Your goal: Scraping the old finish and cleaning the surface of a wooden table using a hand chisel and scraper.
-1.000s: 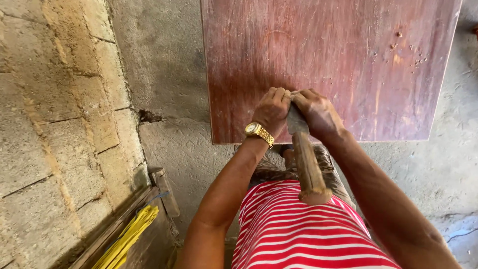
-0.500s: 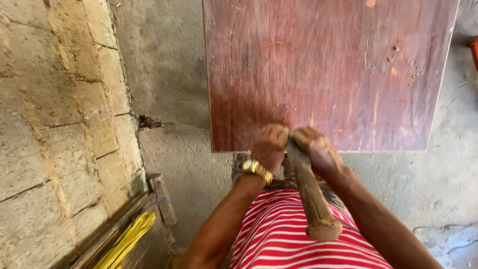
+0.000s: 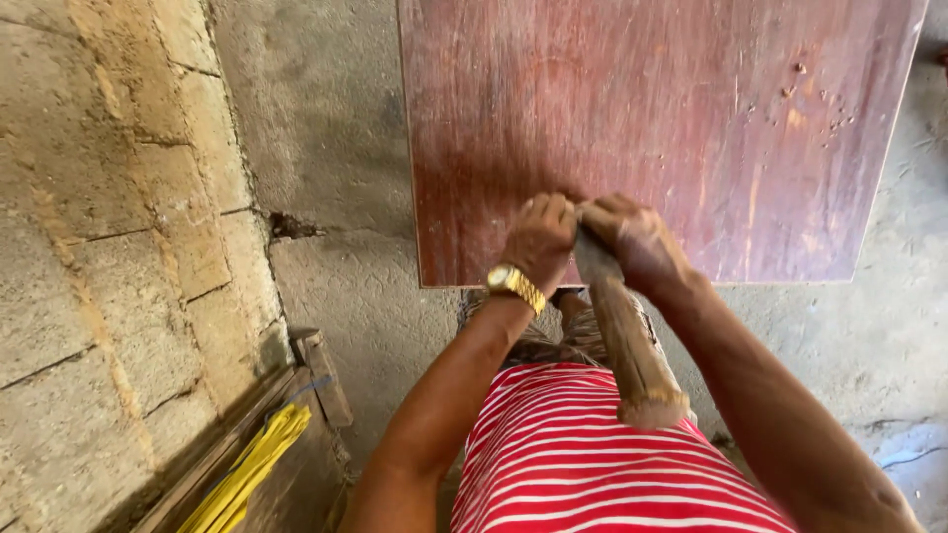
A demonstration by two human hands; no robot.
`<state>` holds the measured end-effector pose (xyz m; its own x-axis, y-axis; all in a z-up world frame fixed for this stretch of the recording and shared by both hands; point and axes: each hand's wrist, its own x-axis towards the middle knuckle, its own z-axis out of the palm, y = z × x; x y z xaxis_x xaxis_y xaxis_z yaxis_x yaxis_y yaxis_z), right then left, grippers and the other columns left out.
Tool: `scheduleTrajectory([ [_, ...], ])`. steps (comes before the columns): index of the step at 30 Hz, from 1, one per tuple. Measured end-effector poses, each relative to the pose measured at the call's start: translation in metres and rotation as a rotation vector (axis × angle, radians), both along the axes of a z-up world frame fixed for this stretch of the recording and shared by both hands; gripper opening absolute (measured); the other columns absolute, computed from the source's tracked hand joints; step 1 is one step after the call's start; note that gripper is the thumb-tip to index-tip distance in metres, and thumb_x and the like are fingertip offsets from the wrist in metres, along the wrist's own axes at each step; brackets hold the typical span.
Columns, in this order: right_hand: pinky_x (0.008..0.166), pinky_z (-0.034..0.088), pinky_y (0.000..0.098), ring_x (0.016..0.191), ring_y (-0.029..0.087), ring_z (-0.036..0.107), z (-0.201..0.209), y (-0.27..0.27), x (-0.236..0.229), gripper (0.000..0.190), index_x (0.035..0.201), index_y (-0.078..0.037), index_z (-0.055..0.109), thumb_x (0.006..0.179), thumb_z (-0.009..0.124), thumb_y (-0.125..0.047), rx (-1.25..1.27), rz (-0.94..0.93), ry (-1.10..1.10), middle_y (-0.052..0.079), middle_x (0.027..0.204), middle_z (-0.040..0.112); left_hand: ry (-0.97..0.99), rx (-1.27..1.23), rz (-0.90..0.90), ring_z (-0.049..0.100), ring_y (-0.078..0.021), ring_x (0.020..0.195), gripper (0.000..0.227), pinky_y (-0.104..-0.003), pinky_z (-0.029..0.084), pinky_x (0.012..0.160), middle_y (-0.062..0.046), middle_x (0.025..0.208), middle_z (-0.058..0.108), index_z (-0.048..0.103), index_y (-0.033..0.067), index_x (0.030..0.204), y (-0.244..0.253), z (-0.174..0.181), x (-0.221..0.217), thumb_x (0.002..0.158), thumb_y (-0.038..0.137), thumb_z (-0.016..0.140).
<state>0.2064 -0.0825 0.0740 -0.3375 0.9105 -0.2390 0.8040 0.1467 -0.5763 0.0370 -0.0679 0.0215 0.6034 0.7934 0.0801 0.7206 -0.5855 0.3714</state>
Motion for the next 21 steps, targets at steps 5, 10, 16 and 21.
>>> scheduleTrajectory([
  [5, 0.089, 0.059, 0.0384, 0.103, 0.027, 0.067, 0.004, -0.046, -0.015, 0.053, 0.115, -0.011, 0.069, 0.065, 0.080, 0.005, -0.049, 0.026, 0.023, 0.011, 0.115, 0.071, -0.009, -0.084, 0.030, 0.067, -0.0278, 0.099, 0.010, -0.041, 0.059, 0.089, -0.016, 0.100, 0.069, 0.069, -0.0005, 0.100, -0.053, 0.015, -0.021, 0.092, 0.006, 0.069],
  [10, 0.090, 0.060, 0.0358, 0.107, 0.026, 0.068, 0.010, -0.032, -0.030, 0.045, 0.124, -0.011, 0.068, 0.082, 0.077, 0.000, -0.057, -0.067, 0.109, 0.012, 0.119, 0.069, -0.101, -0.045, 0.107, 0.068, -0.0303, 0.107, 0.021, -0.040, 0.058, 0.094, -0.017, 0.110, 0.070, 0.069, -0.0016, 0.111, -0.027, -0.002, -0.030, 0.093, 0.007, 0.071],
  [16, 0.098, 0.057, 0.0415, 0.119, 0.035, 0.064, 0.010, 0.002, -0.037, 0.045, 0.119, 0.000, 0.066, 0.075, 0.078, -0.002, 0.321, -0.049, 0.064, 0.017, 0.125, 0.067, -0.096, 0.077, 0.055, 0.065, -0.0324, 0.116, 0.033, -0.042, 0.055, 0.102, -0.019, 0.119, 0.069, 0.067, -0.0031, 0.121, 0.015, -0.001, -0.031, 0.089, 0.006, 0.073],
  [21, 0.092, 0.058, 0.0401, 0.111, 0.034, 0.066, 0.025, 0.013, -0.036, 0.047, 0.115, 0.001, 0.067, 0.069, 0.074, 0.003, 0.181, -0.125, 0.174, 0.017, 0.119, 0.068, -0.078, -0.023, 0.005, 0.065, -0.0309, 0.114, 0.031, -0.041, 0.056, 0.102, -0.016, 0.116, 0.068, 0.068, -0.0017, 0.114, 0.020, 0.009, -0.028, 0.084, 0.006, 0.074],
])
